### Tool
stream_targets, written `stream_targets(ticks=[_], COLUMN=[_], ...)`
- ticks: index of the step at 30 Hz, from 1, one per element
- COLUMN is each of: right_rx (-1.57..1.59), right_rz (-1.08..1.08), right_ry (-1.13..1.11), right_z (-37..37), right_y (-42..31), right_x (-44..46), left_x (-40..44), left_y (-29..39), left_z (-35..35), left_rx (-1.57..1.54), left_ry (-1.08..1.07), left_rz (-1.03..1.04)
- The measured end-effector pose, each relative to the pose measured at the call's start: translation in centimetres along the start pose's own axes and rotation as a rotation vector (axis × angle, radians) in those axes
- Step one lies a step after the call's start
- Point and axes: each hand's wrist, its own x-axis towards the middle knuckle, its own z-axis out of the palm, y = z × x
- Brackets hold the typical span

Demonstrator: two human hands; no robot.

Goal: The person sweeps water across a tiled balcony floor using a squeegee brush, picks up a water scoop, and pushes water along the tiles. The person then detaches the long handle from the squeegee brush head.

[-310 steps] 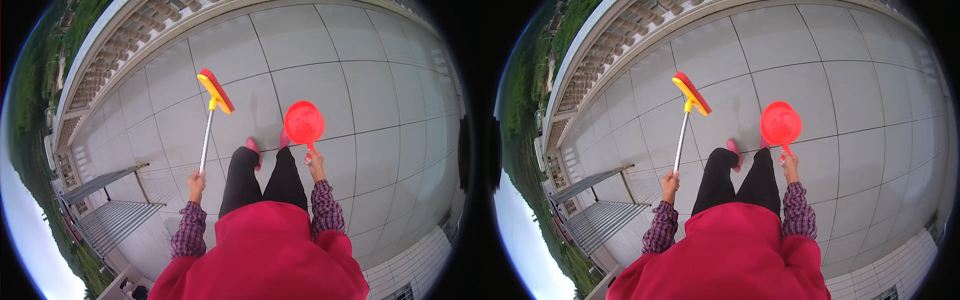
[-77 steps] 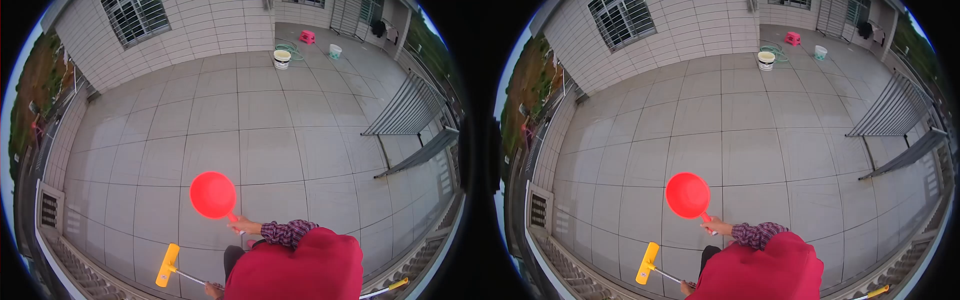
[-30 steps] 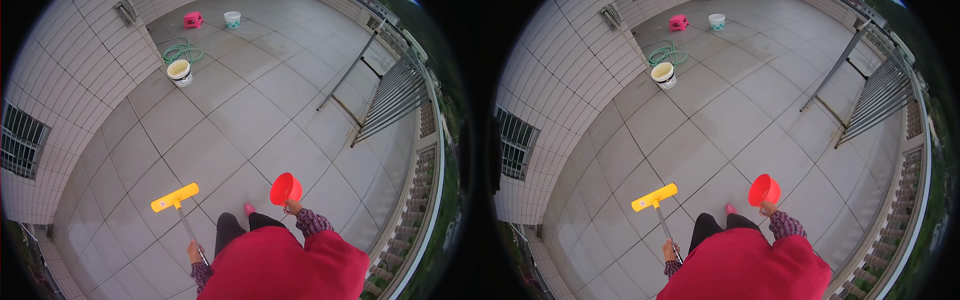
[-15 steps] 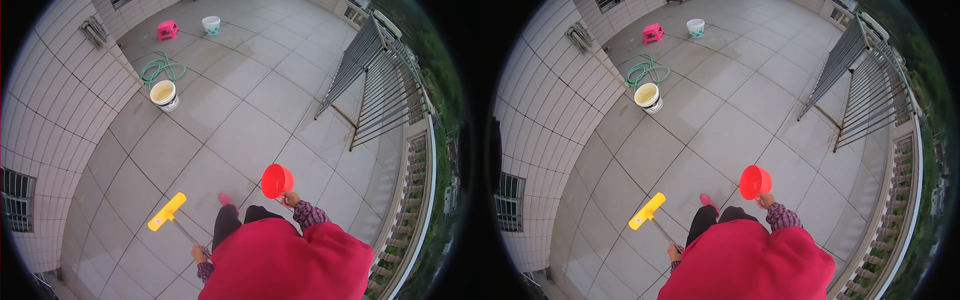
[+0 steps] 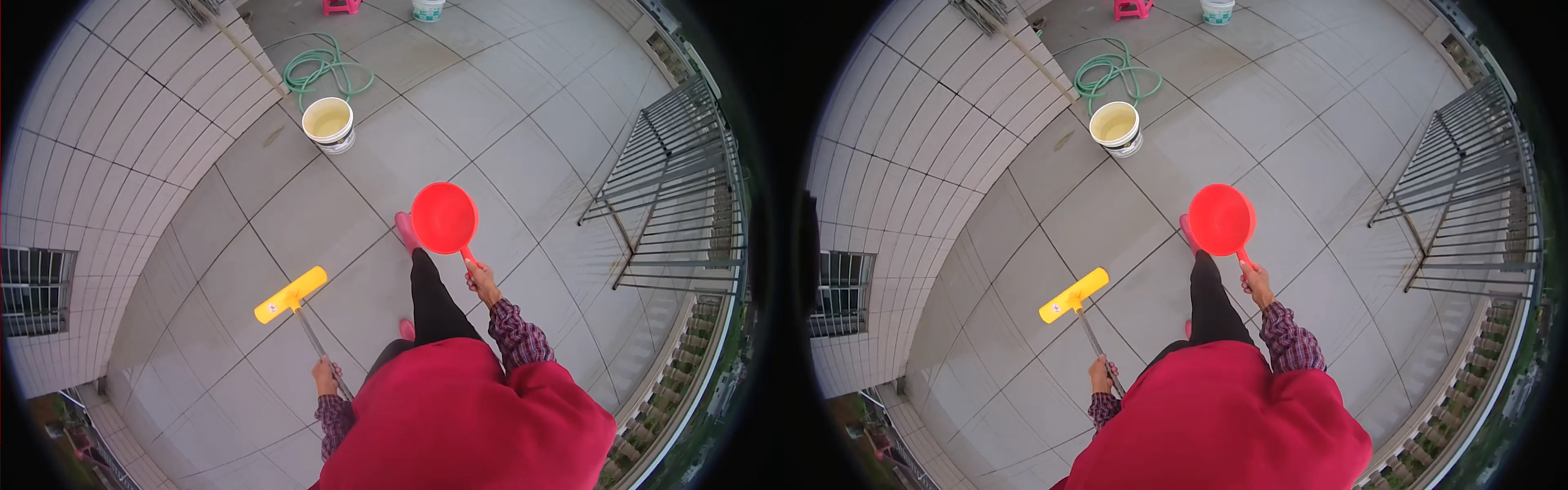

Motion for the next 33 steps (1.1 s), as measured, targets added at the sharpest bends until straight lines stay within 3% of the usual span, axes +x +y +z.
stream_targets(ticks=[10,16,20,26,28,30,33], right_rx=[0.103,0.112,0.159,0.331,0.406,0.417,0.436], right_rz=[0.374,0.407,0.430,0.494,0.561,0.484,0.483], right_ry=[-0.153,-0.334,-0.358,-0.416,-0.484,-0.481,-0.394], right_z=[24.3,35.7,41.5,45.4,44.2,42.0,37.5], right_y=[-14.6,-20.1,-21.8,-21.1,-20.0,-19.6,-19.3], right_x=[24.6,36.7,43.5,45.7,45.5,44.1,40.0], left_x=[0.2,-1.9,-2.7,-2.3,-2.0,-0.9,1.0], left_y=[8.8,13.6,15.5,17.9,18.5,18.9,18.0], left_z=[13.2,19.0,21.9,25.3,26.2,27.0,26.8], left_rx=[-0.029,0.095,0.011,0.117,0.108,0.144,0.207], left_ry=[0.009,0.131,0.126,0.122,0.110,0.102,0.036], left_rz=[0.009,-0.022,-0.111,-0.125,-0.119,-0.105,-0.061])
